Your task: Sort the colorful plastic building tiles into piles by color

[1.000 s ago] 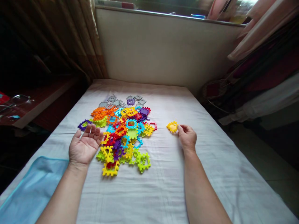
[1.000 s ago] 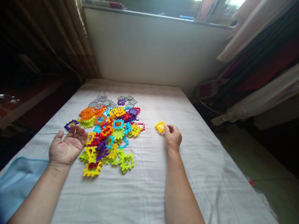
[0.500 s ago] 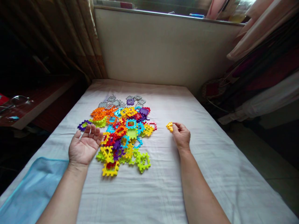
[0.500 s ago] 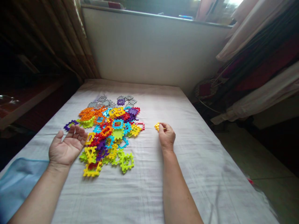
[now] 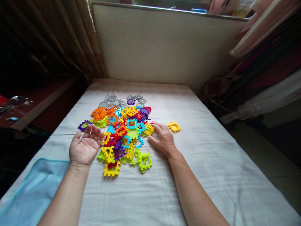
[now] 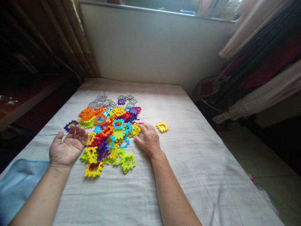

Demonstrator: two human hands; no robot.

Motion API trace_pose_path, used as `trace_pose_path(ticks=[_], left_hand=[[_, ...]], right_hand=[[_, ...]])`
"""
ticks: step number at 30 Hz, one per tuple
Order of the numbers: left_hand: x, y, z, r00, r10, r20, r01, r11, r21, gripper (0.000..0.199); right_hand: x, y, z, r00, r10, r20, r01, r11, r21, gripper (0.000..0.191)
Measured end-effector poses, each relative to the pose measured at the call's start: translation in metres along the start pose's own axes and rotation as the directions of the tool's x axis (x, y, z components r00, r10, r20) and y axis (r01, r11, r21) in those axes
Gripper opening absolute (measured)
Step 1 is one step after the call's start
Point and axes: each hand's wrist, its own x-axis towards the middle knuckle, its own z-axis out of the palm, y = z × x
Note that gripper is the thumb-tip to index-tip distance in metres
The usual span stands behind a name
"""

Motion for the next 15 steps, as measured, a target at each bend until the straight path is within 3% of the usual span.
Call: trace_pose_path(ticks=[8, 15], left_hand=[[-0.003, 0.0, 0.004, 1.0, 0.0, -0.016, 0.0, 1.0, -0.008, 0.033], [0.002, 0.002, -0.005, 0.999, -0.009, 0.041, 0.009, 1.0, 0.011, 0.026]], right_hand=[[0.001, 0.005, -0.001, 1.0, 0.004, -0.01, -0.004, 1.0, -0.002, 0.039], [0.001, 0.025, -0.008, 0.989, 0.077, -0.126, -0.078, 0.997, -0.006, 0.04]])
